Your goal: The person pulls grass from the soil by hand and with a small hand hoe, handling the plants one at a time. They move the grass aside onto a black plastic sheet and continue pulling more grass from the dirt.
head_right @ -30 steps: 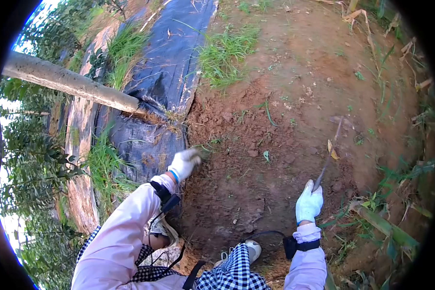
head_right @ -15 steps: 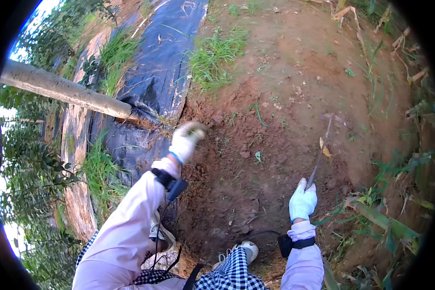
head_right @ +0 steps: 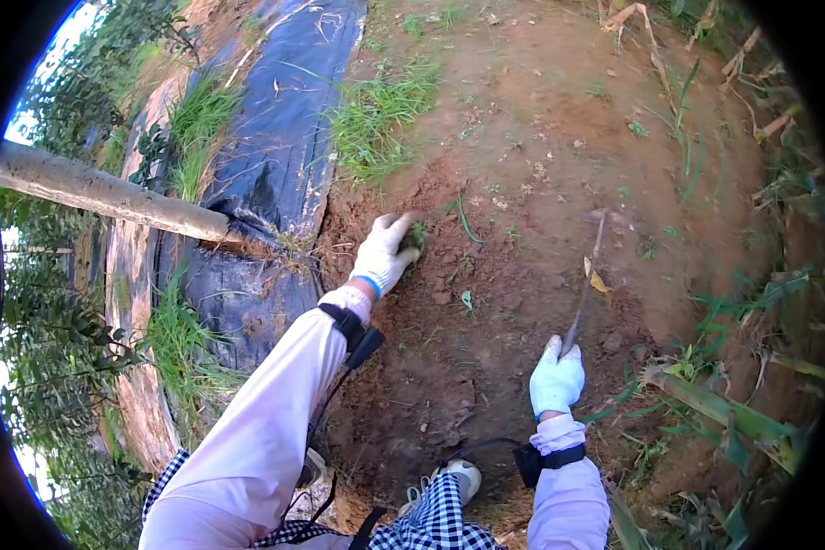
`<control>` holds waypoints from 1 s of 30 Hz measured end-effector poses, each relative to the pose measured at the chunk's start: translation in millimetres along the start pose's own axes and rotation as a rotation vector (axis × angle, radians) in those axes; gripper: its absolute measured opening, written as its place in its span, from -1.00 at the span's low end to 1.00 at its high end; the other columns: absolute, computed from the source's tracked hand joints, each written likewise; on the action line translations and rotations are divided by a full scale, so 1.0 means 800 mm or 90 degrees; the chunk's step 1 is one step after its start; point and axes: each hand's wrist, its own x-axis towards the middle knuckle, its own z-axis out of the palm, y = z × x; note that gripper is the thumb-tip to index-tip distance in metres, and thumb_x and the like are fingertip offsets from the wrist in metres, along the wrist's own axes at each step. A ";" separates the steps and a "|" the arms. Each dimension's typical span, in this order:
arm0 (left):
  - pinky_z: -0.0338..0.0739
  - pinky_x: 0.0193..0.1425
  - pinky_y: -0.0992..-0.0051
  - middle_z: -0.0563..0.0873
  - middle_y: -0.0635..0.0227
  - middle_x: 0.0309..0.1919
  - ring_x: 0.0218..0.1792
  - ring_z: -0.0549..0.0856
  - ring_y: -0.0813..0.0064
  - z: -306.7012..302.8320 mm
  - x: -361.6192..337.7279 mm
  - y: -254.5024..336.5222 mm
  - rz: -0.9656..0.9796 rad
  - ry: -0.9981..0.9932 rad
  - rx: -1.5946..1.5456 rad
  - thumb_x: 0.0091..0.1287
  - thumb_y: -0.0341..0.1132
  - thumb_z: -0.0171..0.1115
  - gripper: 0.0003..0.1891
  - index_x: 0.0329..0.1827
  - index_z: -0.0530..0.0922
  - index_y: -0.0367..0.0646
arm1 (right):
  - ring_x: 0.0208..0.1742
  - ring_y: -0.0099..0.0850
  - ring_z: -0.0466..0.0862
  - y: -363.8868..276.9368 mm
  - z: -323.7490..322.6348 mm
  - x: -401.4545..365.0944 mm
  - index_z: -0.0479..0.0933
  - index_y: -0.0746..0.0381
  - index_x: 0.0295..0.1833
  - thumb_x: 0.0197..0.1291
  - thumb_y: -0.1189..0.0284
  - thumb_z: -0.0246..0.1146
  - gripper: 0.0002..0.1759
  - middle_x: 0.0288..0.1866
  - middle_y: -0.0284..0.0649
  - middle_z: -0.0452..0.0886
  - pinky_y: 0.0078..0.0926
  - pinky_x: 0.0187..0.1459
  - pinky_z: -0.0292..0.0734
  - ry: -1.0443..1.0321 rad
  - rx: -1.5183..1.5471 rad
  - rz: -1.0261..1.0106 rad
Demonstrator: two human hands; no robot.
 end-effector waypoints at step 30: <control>0.55 0.10 0.21 0.72 0.07 -0.20 -0.06 0.70 0.06 -0.031 0.047 0.008 0.046 -0.151 0.183 0.08 -0.08 0.50 -0.51 -0.02 0.61 -0.17 | -0.23 0.10 0.69 -0.002 0.003 0.005 0.56 0.25 -0.12 0.35 -0.03 0.05 -0.49 -0.33 0.08 0.69 0.04 -0.19 0.53 -0.026 -0.035 0.029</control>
